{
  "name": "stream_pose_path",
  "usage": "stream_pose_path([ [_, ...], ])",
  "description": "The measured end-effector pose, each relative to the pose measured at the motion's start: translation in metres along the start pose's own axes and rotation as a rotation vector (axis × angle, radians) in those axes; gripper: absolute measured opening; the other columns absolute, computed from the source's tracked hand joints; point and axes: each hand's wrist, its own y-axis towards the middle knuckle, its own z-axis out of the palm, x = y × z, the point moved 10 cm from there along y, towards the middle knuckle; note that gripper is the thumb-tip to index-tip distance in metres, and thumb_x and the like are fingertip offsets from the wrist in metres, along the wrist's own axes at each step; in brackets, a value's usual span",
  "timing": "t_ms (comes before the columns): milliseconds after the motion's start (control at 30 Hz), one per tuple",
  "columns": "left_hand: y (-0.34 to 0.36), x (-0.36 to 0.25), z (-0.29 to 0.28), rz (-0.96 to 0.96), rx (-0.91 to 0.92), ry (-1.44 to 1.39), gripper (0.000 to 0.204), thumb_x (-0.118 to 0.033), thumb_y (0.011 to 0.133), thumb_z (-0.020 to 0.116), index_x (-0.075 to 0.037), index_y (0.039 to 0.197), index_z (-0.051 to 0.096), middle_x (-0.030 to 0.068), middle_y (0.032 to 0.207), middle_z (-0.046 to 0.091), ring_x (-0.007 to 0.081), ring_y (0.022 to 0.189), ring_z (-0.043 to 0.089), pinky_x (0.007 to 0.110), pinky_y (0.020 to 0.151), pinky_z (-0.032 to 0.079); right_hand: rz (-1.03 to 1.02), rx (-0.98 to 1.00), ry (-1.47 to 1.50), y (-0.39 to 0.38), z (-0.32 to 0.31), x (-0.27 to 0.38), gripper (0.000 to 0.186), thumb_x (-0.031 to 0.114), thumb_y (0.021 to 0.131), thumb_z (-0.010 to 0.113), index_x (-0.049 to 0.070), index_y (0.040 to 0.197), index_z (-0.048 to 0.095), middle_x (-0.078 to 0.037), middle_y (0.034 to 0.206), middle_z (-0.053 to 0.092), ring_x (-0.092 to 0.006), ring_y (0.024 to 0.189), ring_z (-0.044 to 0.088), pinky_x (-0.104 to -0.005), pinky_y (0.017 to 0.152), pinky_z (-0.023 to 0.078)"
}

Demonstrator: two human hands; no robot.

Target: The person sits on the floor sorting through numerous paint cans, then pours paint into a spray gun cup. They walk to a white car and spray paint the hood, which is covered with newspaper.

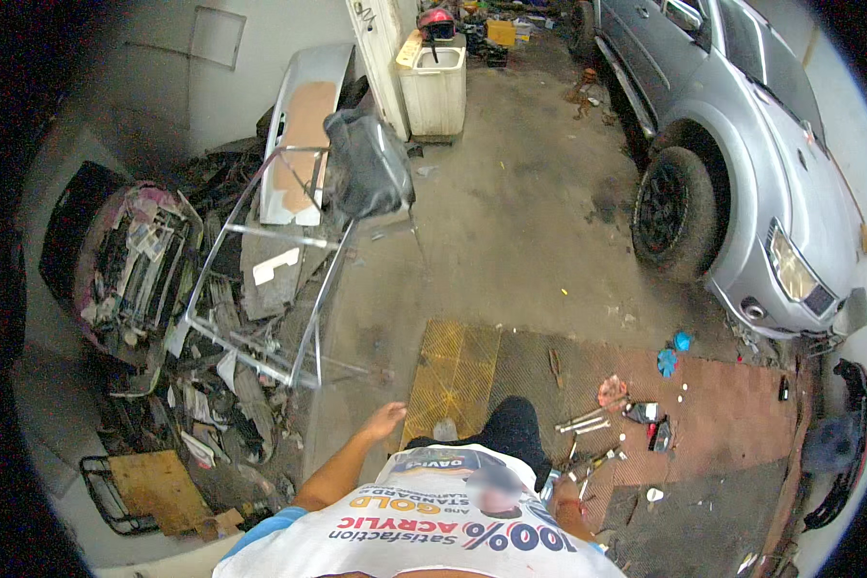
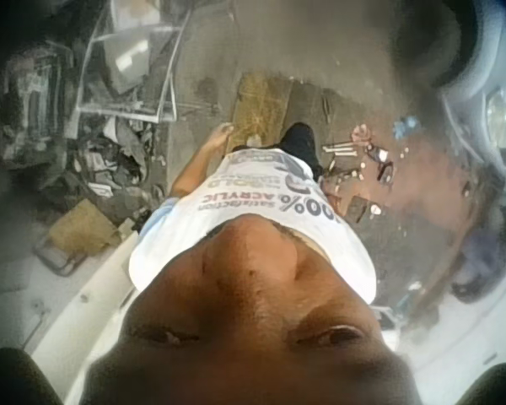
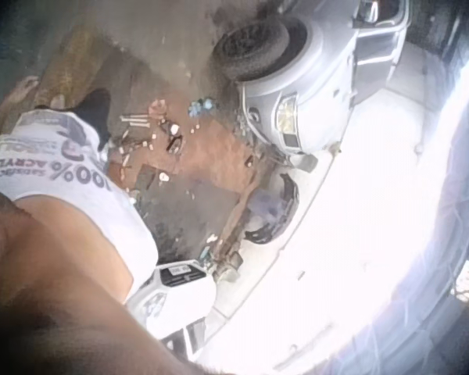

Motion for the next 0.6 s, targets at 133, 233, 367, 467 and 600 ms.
stream_pose_path([
  [133,0.128,-0.1,-0.038,0.02,-0.014,0.189,0.059,-0.047,0.099,0.057,-0.002,0.138,0.053,0.0189,0.137,0.06,0.0284,0.128,0.057,0.039,0.108,0.044,0.492,0.234,0.394,0.074,-0.042,0.011,0.039,0.038,0.091,0.057,0.004,0.1,0.074,-0.025,0.103,0.071,-0.0391,0.094,0.068,-0.0524,0.084,0.053],
  [233,0.233,-0.173,-0.037,-0.007,0.028,0.194,0.06,-0.048,0.1,0.055,-0.003,0.139,0.053,0.0189,0.139,0.058,0.0289,0.129,0.056,0.039,0.108,0.044,0.55,0.248,0.421,0.154,-0.093,0.004,0.042,0.04,0.092,0.057,0.003,0.103,0.073,-0.025,0.107,0.07,-0.0394,0.099,0.067,-0.0517,0.087,0.053],
  [367,0.319,-0.278,-0.02,0.006,0.105,0.269,0.06,-0.047,0.1,0.055,-0.003,0.141,0.051,0.0188,0.141,0.057,0.0306,0.13,0.055,0.04,0.108,0.043,0.549,0.18,0.393,0.308,-0.199,-0.03,0.046,0.043,0.093,0.057,0.002,0.107,0.071,-0.026,0.112,0.068,-0.0398,0.106,0.065,-0.0509,0.09,0.052],
  [467,0.375,-0.396,-0.009,0.136,0.188,0.467,0.06,-0.045,0.099,0.057,-0.003,0.141,0.051,0.0194,0.141,0.057,0.0321,0.13,0.054,0.04,0.108,0.043,0.618,0.021,0.391,0.446,-0.318,-0.061,0.049,0.046,0.094,0.056,0.001,0.11,0.071,-0.026,0.116,0.067,-0.0402,0.111,0.064,-0.0502,0.093,0.051],
  [600,0.453,-0.542,-0.043,0.239,0.073,0.274,0.056,-0.043,0.099,0.058,-0.005,0.14,0.053,0.0195,0.142,0.054,0.034,0.132,0.052,0.042,0.11,0.041,0.279,-0.27,0.486,0.65,-0.608,0.015,0.048,0.041,0.091,0.064,0.002,0.12,0.066,-0.026,0.116,0.068,-0.0396,0.109,0.065,-0.0454,0.091,0.052],
])
